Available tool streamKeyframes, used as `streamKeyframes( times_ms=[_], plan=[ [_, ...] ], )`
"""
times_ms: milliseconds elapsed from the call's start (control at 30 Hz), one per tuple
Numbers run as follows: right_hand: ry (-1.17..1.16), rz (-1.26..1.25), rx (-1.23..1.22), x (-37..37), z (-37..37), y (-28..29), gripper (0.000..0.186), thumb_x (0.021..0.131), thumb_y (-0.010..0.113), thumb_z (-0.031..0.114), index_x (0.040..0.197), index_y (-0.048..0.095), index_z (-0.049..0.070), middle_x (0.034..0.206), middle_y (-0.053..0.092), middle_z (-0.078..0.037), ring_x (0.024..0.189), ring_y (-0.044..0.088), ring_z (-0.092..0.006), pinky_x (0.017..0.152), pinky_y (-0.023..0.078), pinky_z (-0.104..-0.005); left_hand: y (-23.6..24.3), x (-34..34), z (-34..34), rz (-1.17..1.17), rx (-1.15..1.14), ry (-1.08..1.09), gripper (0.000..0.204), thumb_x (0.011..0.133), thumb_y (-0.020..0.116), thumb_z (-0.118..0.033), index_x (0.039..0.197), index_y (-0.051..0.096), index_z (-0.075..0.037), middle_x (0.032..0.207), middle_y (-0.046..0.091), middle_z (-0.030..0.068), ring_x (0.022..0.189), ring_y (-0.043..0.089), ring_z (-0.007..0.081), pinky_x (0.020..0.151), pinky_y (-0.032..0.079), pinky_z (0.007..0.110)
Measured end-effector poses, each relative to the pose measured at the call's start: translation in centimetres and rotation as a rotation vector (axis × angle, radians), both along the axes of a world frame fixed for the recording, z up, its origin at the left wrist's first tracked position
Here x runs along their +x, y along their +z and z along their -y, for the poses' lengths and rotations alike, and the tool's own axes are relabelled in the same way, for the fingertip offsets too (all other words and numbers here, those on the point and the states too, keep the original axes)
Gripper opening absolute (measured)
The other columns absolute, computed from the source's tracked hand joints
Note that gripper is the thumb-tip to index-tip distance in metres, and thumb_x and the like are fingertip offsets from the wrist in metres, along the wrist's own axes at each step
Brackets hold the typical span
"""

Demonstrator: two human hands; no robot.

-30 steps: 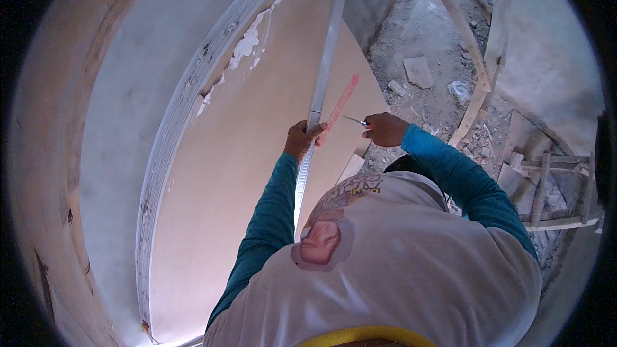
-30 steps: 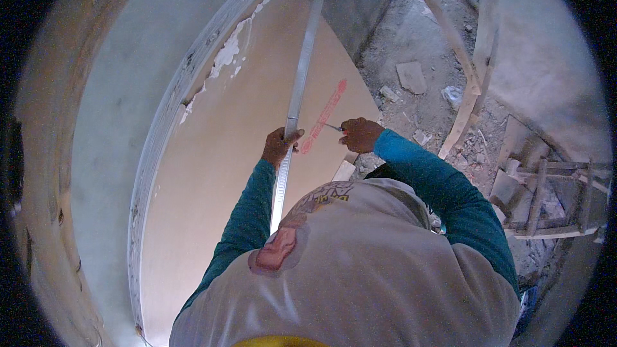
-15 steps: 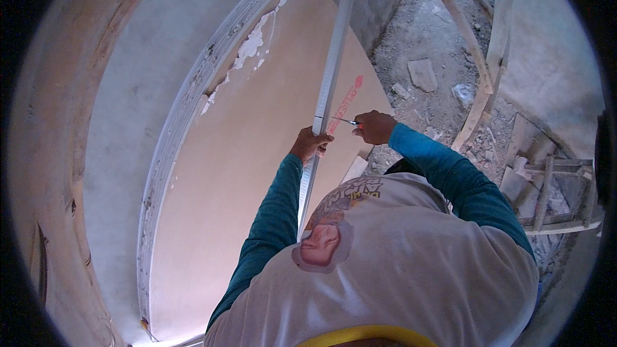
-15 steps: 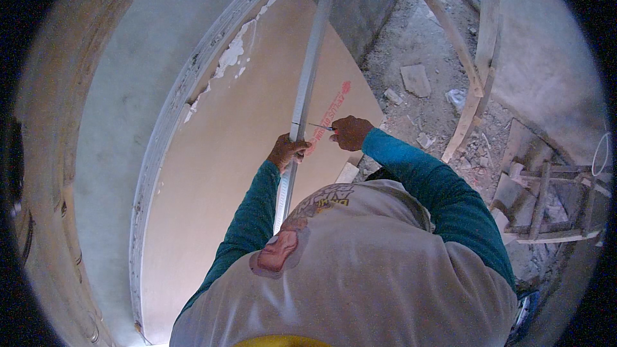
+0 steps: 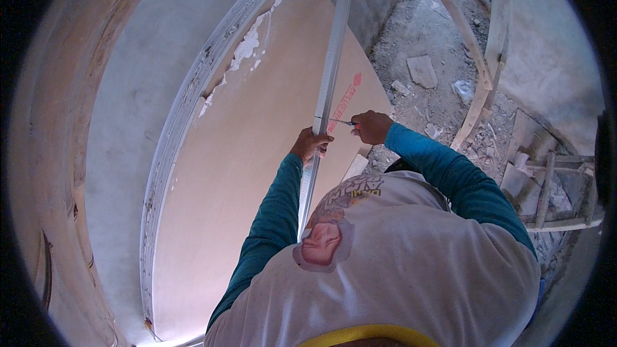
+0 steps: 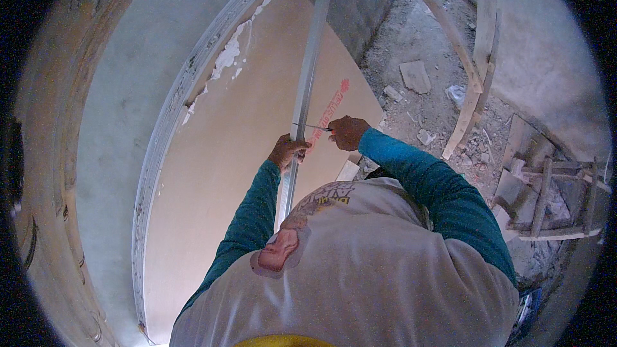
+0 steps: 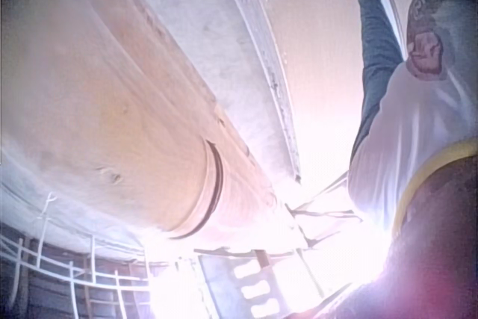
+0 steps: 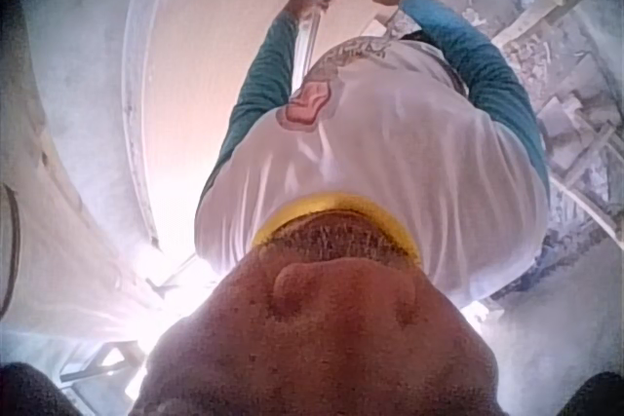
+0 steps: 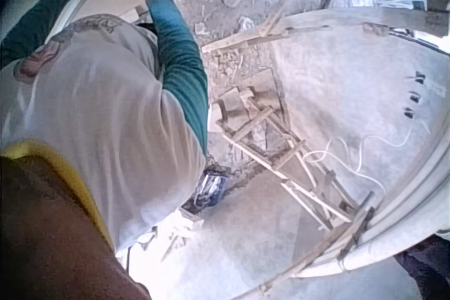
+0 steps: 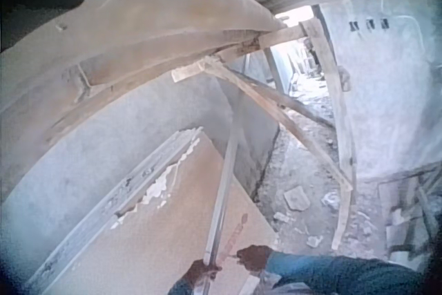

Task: The person measures a drywall sheet against a wall using a long metal ruler and a pencil to mark the cut lines, then cuts along the marked lines with a utility knife and removes the excess metal trim.

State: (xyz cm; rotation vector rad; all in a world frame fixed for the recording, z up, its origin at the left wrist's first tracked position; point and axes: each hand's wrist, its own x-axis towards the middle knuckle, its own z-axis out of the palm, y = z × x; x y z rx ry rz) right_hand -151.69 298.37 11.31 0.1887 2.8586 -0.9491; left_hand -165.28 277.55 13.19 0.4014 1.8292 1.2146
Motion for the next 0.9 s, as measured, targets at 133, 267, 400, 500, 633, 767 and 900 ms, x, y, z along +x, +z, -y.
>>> streamKeyframes(
  times_ms=[133, 267, 400, 500, 633, 767, 900],
  plan=[
    [0.028, -0.014, -0.001, -0.6, -0.1, -0.8, 0.030, 0.093, 0.061, 0.030, 0.112, 0.063, 0.007, 0.098, 0.070, -0.019, 0.094, 0.068, -0.0404, 0.079, 0.053, -0.0539, -0.5, -0.4, -0.1, -0.006, 0.010, -0.002, 0.021, 0.076, 0.077, -0.013, 0.081, 0.058, -0.005, 0.065, 0.054, 0.0033, 0.053, 0.054, 0.0155, 0.047, 0.045, 0.031],
    [-0.005, -0.124, 0.019, -1.3, -0.1, -1.8, 0.031, 0.088, 0.068, 0.032, 0.103, 0.065, 0.005, 0.090, 0.070, -0.016, 0.088, 0.068, -0.0389, 0.075, 0.053, -0.0512, -0.7, -0.6, -0.1, -0.109, -0.013, -0.028, 0.020, 0.077, 0.075, -0.012, 0.082, 0.058, -0.004, 0.064, 0.054, 0.0047, 0.051, 0.055, 0.0167, 0.046, 0.046, 0.032],
    [0.036, -0.103, 0.022, -1.4, -0.3, -2.0, 0.034, 0.088, 0.069, 0.034, 0.105, 0.065, 0.005, 0.093, 0.070, -0.017, 0.091, 0.068, -0.0393, 0.077, 0.053, -0.0508, -0.5, -0.5, -0.1, -0.129, -0.039, -0.029, 0.018, 0.077, 0.073, -0.011, 0.082, 0.058, -0.003, 0.064, 0.054, 0.0050, 0.051, 0.055, 0.0169, 0.046, 0.047, 0.032],
    [0.008, -0.114, 0.020, -1.1, -0.4, -1.9, 0.039, 0.085, 0.071, 0.039, 0.103, 0.065, 0.005, 0.092, 0.070, -0.017, 0.090, 0.068, -0.0395, 0.076, 0.054, -0.0500, -0.6, -0.4, -0.2, -0.151, -0.015, -0.039, 0.018, 0.077, 0.074, -0.010, 0.082, 0.058, -0.003, 0.064, 0.054, 0.0048, 0.051, 0.055, 0.0165, 0.046, 0.047, 0.032],
    [0.023, -0.137, 0.021, -0.7, -0.5, -1.7, 0.044, 0.083, 0.073, 0.045, 0.102, 0.065, 0.006, 0.090, 0.070, -0.016, 0.089, 0.068, -0.0391, 0.076, 0.054, -0.0493, -1.0, -0.7, 0.0, -0.077, -0.022, -0.032, 0.019, 0.076, 0.075, -0.010, 0.082, 0.058, -0.003, 0.065, 0.054, 0.0046, 0.051, 0.054, 0.0161, 0.047, 0.047, 0.031],
    [0.012, -0.131, -0.006, -0.1, -0.5, -1.8, 0.046, 0.081, 0.073, 0.047, 0.102, 0.065, 0.007, 0.088, 0.070, -0.017, 0.087, 0.068, -0.0393, 0.075, 0.054, -0.0489, -1.0, -1.0, 0.2, 0.070, 0.018, -0.068, 0.023, 0.074, 0.078, -0.015, 0.082, 0.058, -0.005, 0.065, 0.055, 0.0052, 0.055, 0.056, 0.0154, 0.050, 0.048, 0.033],
    [-0.031, -0.104, -0.020, 0.4, -0.4, -2.5, 0.042, 0.084, 0.071, 0.044, 0.104, 0.064, 0.007, 0.088, 0.070, -0.018, 0.087, 0.068, -0.0403, 0.076, 0.053, -0.0493, -0.9, -1.0, -0.2, 0.021, -0.074, -0.068, 0.033, 0.076, 0.081, -0.025, 0.089, 0.063, -0.002, 0.070, 0.060, 0.0079, 0.060, 0.061, 0.0185, 0.060, 0.054, 0.035]
  ],
)
